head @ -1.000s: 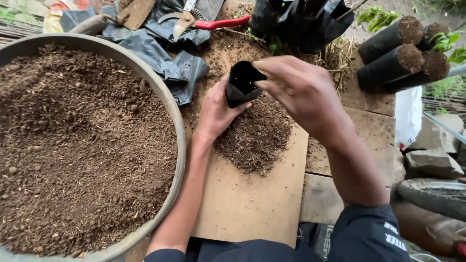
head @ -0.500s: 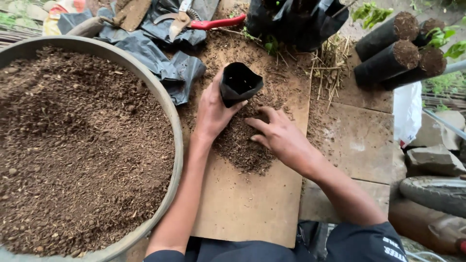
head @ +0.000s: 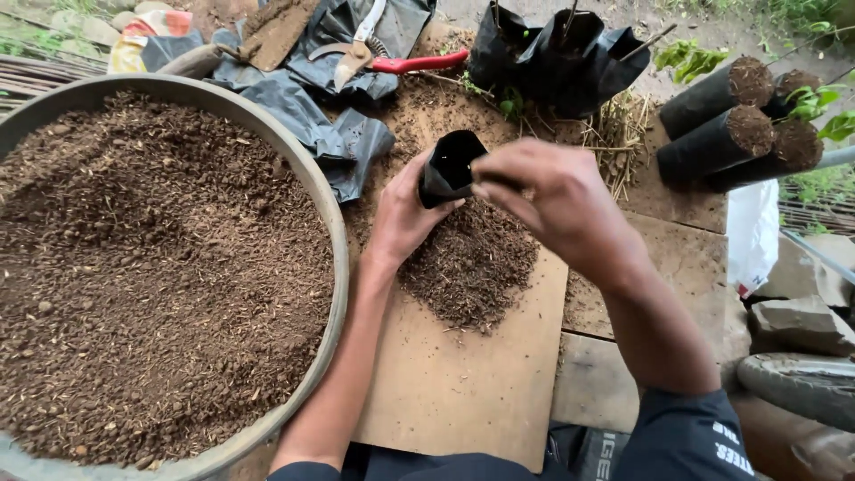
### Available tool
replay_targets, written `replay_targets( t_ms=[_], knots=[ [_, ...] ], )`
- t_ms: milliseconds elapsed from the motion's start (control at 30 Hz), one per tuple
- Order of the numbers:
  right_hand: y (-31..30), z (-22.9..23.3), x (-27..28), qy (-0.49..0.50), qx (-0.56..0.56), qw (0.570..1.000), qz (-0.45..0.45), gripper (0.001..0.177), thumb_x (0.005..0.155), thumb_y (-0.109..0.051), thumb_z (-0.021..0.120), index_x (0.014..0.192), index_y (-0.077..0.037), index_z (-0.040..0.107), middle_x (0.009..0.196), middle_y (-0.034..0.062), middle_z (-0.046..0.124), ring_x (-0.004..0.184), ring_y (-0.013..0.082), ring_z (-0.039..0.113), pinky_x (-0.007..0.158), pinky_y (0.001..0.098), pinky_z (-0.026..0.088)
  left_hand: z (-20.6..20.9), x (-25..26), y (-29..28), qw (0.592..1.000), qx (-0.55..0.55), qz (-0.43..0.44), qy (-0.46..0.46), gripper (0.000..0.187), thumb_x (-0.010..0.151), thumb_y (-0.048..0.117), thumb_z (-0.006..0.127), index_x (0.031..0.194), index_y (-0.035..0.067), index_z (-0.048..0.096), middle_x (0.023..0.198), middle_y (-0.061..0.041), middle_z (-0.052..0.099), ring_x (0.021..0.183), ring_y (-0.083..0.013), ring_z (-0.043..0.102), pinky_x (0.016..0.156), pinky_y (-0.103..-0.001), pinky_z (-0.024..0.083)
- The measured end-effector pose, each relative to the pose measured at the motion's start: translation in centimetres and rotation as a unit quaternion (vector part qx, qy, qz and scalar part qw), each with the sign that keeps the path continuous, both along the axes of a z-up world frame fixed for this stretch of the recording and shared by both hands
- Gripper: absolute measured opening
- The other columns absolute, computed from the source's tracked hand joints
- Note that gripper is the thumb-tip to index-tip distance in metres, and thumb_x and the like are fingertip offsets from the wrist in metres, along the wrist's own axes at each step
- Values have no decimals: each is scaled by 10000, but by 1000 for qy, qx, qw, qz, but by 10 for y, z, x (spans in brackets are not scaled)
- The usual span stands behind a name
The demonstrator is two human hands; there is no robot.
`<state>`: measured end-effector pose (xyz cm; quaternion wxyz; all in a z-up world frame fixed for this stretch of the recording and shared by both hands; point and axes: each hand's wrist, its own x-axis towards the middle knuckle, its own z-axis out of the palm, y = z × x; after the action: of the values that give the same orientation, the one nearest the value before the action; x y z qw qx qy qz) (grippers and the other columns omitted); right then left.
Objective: Filling small plastic grow bags with soil from a large basin by hand and packing it down firmly.
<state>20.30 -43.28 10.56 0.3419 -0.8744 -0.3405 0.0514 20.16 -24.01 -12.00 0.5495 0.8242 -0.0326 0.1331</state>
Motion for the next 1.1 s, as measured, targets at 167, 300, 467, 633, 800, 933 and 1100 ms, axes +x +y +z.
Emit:
replay_targets(
  t_ms=[167,300,467,633,800,933,1100],
  knots=[
    [18,-14,37,-55,-26,998,32,189,1025,-46,768,1200,18,798,1126,242,778,1009,380,786,840,477,651,10,-6,5,1000,-11,-9,-18,941,749,276,1031,1554,211,549,1392,-134,732,1288,-384,702,1100,-546,569],
    [19,-20,42,-65,2,997,37,209,1029,-42,768,1225,28,793,1180,261,767,1065,408,776,842,490,650,2,-5,3,999,-22,-15,-27,1021,743,264,1032,1605,181,492,1397,-185,719,1303,-426,685,1096,-578,559],
    [-16,-33,29,-110,66,991,-30,236,1098,-102,753,1325,-48,786,1159,174,796,985,308,772,833,434,626,1,-3,1,999,-39,-6,-23,1040,747,290,1044,1613,166,481,1397,-200,716,1302,-430,687,1115,-560,552],
    [-25,-53,9,55,-59,990,-119,331,1073,-77,651,1391,-72,744,1271,196,769,1090,324,730,968,453,596,2,-4,4,991,-130,-31,-14,1132,747,227,1049,1671,214,396,1409,-259,712,1323,-477,675,1177,-589,512],
    [-19,-98,-3,63,-233,970,6,643,1000,-438,752,1489,-45,609,1521,216,548,1360,456,554,1067,610,564,18,-11,3,982,-168,-73,-41,976,1030,845,357,1696,134,324,1500,-222,651,1394,-415,633,1170,-568,521],
    [-17,-118,-3,30,-155,987,28,504,1010,-321,750,1410,-27,661,1381,237,632,1204,501,649,985,637,583,42,-17,2,985,-155,-68,-39,1002,1034,876,167,1705,151,338,1489,-204,662,1394,-403,639,1170,-564,511],
    [-27,-138,0,-20,-57,996,62,207,981,-184,750,1138,-49,748,1122,198,718,1014,483,734,813,581,607,47,-19,4,985,-153,-73,-31,1009,1029,872,81,1707,176,355,1481,-207,667,1385,-453,628,1167,-623,484]
  ],
)
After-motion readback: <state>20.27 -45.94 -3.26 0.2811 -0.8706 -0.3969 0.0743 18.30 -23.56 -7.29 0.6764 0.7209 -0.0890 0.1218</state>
